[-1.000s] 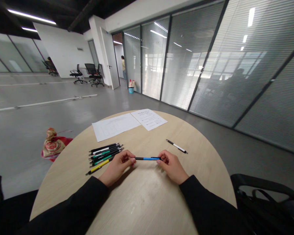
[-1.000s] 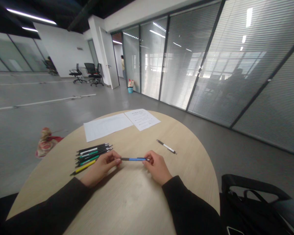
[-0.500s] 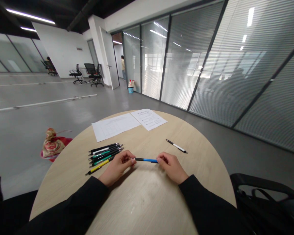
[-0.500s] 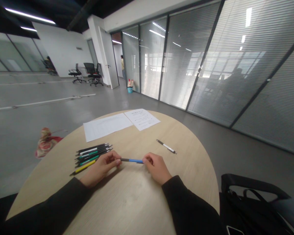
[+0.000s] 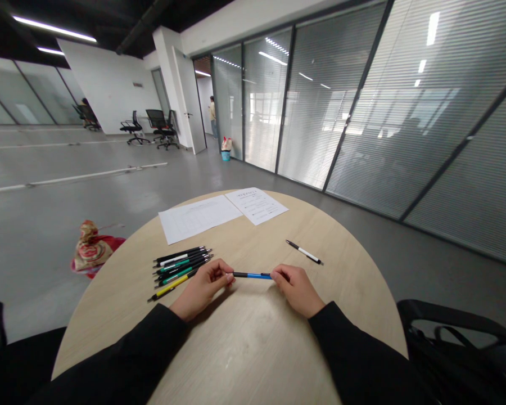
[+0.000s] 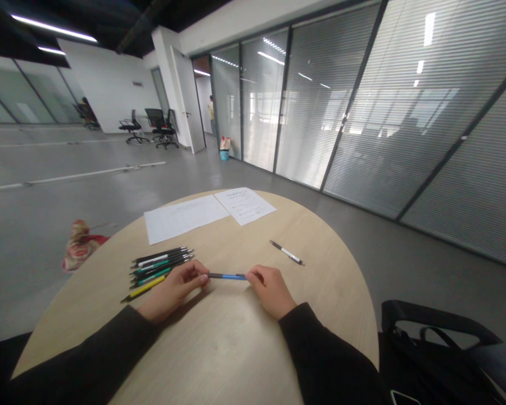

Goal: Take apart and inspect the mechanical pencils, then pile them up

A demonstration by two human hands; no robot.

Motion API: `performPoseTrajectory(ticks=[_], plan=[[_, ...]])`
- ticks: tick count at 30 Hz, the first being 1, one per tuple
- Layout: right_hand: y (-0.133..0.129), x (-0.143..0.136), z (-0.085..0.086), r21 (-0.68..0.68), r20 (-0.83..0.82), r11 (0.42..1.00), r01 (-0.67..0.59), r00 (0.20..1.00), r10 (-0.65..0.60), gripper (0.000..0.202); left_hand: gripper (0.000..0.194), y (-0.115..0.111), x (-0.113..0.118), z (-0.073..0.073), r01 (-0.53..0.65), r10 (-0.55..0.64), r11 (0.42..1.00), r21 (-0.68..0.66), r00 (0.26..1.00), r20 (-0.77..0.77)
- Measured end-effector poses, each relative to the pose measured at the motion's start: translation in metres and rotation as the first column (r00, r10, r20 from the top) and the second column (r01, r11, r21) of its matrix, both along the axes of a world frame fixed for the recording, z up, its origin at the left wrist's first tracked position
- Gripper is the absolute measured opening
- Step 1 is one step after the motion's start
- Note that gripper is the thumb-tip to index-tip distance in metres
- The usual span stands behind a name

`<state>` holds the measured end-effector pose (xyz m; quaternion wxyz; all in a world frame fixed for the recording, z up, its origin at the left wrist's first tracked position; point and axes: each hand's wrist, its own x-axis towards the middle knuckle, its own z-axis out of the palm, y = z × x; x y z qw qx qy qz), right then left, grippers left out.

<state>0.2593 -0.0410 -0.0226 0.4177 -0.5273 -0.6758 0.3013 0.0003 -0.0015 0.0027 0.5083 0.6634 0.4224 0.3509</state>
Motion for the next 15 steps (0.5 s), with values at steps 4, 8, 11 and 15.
performPoseTrajectory(ticks=[4, 8, 11, 15], plan=[[-0.0005, 0.0004, 0.0017, -0.012, 0.021, 1.000, 0.002, 1.000, -0.002, 0.036, 0.029, 0.0000, -0.0003, -0.0012, 0.038, -0.037, 0.999, -0.010, 0.999, 0.022], [-0.0003, -0.0001, 0.0008, -0.041, 0.022, 0.999, -0.030, 0.999, 0.031, 0.035, 0.029, -0.0007, -0.0002, 0.0010, 0.010, -0.009, 1.000, -0.023, 0.999, 0.049], [-0.0011, -0.0016, 0.0001, -0.062, 0.033, 0.993, -0.098, 0.994, 0.100, 0.030, 0.030, -0.0002, 0.0005, 0.0009, -0.051, 0.055, 0.998, -0.045, 0.994, 0.092], [-0.0063, -0.0069, 0.0025, -0.079, 0.079, 0.984, -0.159, 0.983, 0.165, 0.019, 0.033, 0.0039, 0.0010, -0.0059, -0.111, 0.128, 0.988, -0.106, 0.976, 0.175]])
